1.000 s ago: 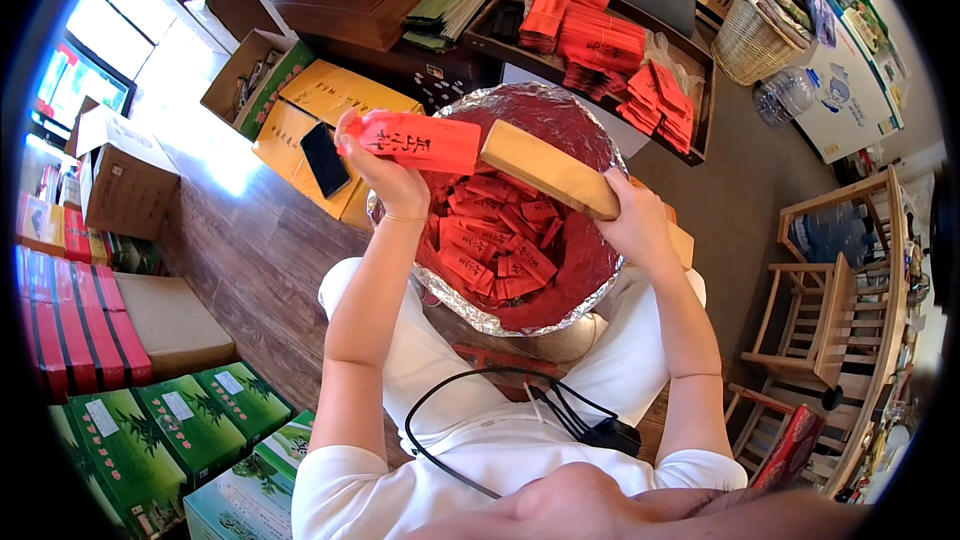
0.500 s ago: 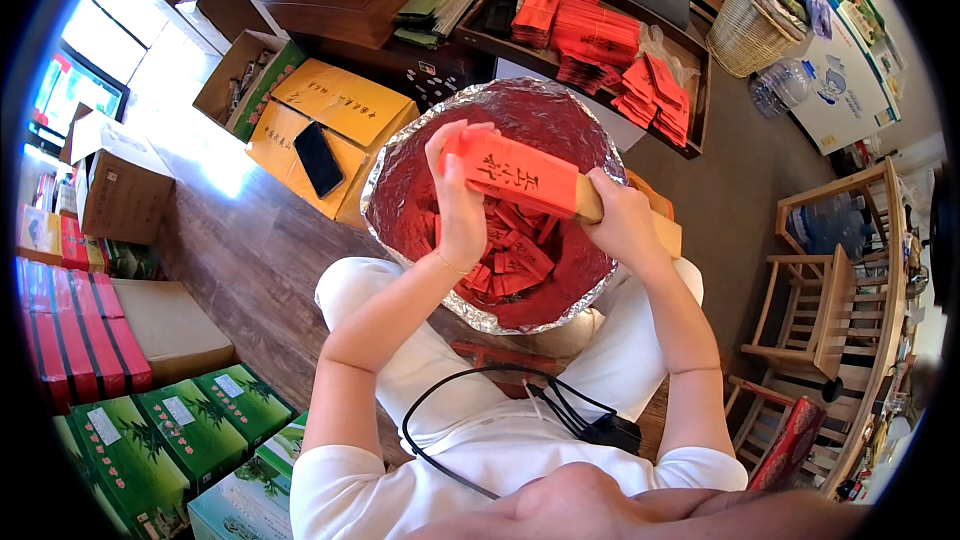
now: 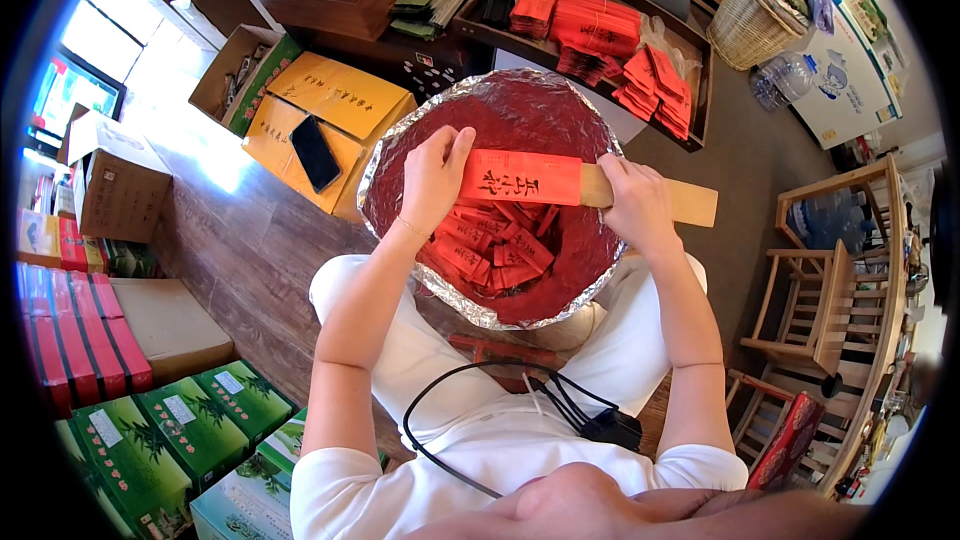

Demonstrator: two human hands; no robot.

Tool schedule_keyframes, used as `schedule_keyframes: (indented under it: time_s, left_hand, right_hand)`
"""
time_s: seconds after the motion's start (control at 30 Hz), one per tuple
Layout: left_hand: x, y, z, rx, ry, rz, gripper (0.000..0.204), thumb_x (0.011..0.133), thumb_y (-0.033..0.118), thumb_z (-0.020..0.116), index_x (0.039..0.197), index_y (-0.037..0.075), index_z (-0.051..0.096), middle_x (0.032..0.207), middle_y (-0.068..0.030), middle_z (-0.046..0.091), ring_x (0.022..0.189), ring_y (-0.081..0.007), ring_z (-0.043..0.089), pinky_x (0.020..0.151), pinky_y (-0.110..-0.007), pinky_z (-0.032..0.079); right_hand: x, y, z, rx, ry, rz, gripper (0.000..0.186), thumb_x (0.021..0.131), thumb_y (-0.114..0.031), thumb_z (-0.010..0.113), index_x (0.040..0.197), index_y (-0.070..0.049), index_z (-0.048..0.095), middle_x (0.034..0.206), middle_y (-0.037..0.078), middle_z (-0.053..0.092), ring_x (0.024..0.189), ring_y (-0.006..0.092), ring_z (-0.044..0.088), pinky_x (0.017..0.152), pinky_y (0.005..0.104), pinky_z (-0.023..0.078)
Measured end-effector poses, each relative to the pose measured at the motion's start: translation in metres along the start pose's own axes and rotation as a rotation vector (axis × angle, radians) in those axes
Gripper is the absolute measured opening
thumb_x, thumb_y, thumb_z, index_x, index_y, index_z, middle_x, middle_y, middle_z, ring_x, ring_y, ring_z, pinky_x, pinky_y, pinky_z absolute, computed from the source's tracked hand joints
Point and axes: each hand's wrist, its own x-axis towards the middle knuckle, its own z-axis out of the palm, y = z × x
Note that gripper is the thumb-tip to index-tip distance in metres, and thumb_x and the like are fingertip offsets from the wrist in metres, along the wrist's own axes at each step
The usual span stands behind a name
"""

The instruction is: The person sits cross-legged and repeatedly folds small red paper packets by hand. They use a wooden block to press and crease the packets, then place the finished items into a foil-lined bowl on their lap.

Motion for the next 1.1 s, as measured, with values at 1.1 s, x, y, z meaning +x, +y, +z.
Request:
schedule_keyframes:
  time_s: [1.1]
  left_hand:
    - [-0.009, -0.015, 0.023, -0.289, 0.076, -0.078, 0.042, 0.097, 0.024, 0.056, 0.066, -0.001, 0.043, 0.058, -0.0049, 0.027, 0.056, -0.0100, 0.026, 0.048, -0.032, 0.026]
  right_hand:
    - [-0.003, -0.003, 0.010, 0.001, -0.155, 0.109, 0.044, 0.059, -0.008, 0.075, 0.095, -0.007, 0.049, 0.081, 0.014, 0.064, 0.077, 0.0352, 0.063, 0.064, 0.0459, 0.048]
